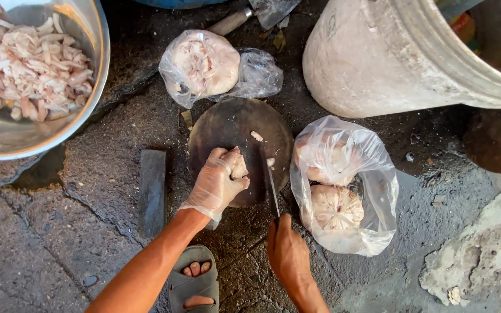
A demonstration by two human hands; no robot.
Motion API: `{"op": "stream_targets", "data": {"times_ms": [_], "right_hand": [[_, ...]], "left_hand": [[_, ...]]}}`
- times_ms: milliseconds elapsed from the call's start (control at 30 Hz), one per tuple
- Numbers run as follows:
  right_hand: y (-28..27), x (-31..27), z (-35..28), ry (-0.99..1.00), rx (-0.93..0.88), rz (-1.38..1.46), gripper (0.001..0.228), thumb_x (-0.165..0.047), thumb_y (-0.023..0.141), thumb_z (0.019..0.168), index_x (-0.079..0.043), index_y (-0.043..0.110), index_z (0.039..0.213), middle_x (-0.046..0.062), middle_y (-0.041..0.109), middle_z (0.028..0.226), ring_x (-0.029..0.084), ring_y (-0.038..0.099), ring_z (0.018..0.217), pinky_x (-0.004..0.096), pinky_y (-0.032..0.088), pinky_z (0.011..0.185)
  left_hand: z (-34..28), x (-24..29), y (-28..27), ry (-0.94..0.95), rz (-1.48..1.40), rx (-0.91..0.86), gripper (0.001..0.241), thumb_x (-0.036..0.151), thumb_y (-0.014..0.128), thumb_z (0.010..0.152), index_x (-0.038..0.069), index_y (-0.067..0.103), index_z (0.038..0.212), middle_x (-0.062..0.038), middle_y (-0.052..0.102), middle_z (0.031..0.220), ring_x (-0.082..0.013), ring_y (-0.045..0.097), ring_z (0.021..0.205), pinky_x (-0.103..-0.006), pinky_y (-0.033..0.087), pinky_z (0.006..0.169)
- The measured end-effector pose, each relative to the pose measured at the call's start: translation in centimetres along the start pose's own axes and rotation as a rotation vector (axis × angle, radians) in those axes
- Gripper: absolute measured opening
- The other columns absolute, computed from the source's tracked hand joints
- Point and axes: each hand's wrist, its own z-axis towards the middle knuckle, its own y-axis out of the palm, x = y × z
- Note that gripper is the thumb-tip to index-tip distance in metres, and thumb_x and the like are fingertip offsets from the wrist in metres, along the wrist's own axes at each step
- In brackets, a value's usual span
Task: Dicing pieces of meat on a wooden cutting board using a knife and transferring them to a bowl.
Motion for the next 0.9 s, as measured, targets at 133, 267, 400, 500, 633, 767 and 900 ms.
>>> {"op": "stream_targets", "data": {"times_ms": [133, 267, 400, 500, 633, 767, 900], "right_hand": [[-0.6, -1.2, 0.1, 0.058, 0.014, 0.006, 0.023, -0.027, 0.032, 0.112, -0.014, 0.048, 0.103, -0.006, 0.056, 0.052, 0.007, 0.045, 0.034, 0.025, 0.041, 0.028], [-0.6, -3.5, -0.4, -0.020, 0.011, 0.036, 0.020, -0.025, 0.033, 0.112, -0.013, 0.047, 0.106, -0.006, 0.056, 0.054, 0.005, 0.043, 0.034, 0.022, 0.038, 0.027], [-0.1, -4.7, -0.3, -0.046, -0.001, -0.067, 0.019, -0.023, 0.032, 0.112, -0.011, 0.048, 0.109, -0.005, 0.058, 0.060, 0.007, 0.047, 0.039, 0.024, 0.044, 0.032], [0.2, -5.0, -0.4, -0.016, 0.015, -0.050, 0.021, -0.023, 0.032, 0.113, -0.010, 0.048, 0.110, -0.006, 0.058, 0.059, 0.007, 0.048, 0.039, 0.025, 0.044, 0.033], [2.8, -3.9, -1.3, 0.020, 0.016, 0.004, 0.019, -0.024, 0.032, 0.113, -0.014, 0.046, 0.105, -0.007, 0.053, 0.057, 0.006, 0.043, 0.036, 0.024, 0.039, 0.028], [4.1, -3.2, -2.2, 0.009, 0.020, 0.133, 0.014, -0.021, 0.036, 0.110, -0.011, 0.045, 0.107, -0.003, 0.059, 0.056, 0.011, 0.048, 0.033, 0.030, 0.045, 0.026], [3.1, -2.4, -0.9, -0.017, 0.067, 0.013, 0.019, -0.026, 0.034, 0.111, -0.014, 0.048, 0.107, -0.006, 0.055, 0.055, 0.006, 0.044, 0.034, 0.023, 0.042, 0.027]], "left_hand": [[-0.1, -1.0, -0.3, 0.133, -0.056, 0.058, 0.085, 0.015, 0.093, 0.067, 0.004, 0.057, 0.144, -0.009, 0.058, 0.118, -0.0242, 0.064, 0.108, -0.0295, 0.045, 0.110], [-0.6, 0.0, -1.1, 0.225, -0.112, 0.147, 0.034, -0.001, 0.072, 0.087, 0.008, 0.070, 0.120, -0.009, 0.058, 0.110, -0.0211, 0.069, 0.092, -0.0309, 0.060, 0.090], [-0.2, -0.6, 0.3, 0.140, 0.055, 0.161, 0.030, 0.009, 0.078, 0.084, 0.013, 0.076, 0.114, -0.004, 0.065, 0.118, -0.0213, 0.073, 0.089, -0.0321, 0.062, 0.078], [-0.3, 1.1, -0.3, -0.004, -0.094, 0.135, 0.024, 0.003, 0.078, 0.083, 0.008, 0.077, 0.107, -0.003, 0.065, 0.106, -0.0150, 0.075, 0.084, -0.0235, 0.064, 0.078], [-0.2, 0.3, 0.8, 0.039, -0.140, 0.267, 0.020, 0.004, 0.081, 0.078, 0.012, 0.079, 0.097, -0.002, 0.064, 0.100, -0.0097, 0.066, 0.076, -0.0215, 0.057, 0.069], [-0.4, -0.6, 1.5, 0.095, -0.349, 0.326, 0.025, -0.006, 0.077, 0.082, 0.002, 0.076, 0.106, -0.011, 0.062, 0.108, -0.0198, 0.073, 0.079, -0.0281, 0.069, 0.065], [-0.9, 0.5, 1.6, 0.139, -0.885, 0.191, 0.032, -0.024, 0.068, 0.085, -0.005, 0.065, 0.111, -0.015, 0.057, 0.102, -0.0216, 0.061, 0.060, -0.0320, 0.067, 0.055]]}}
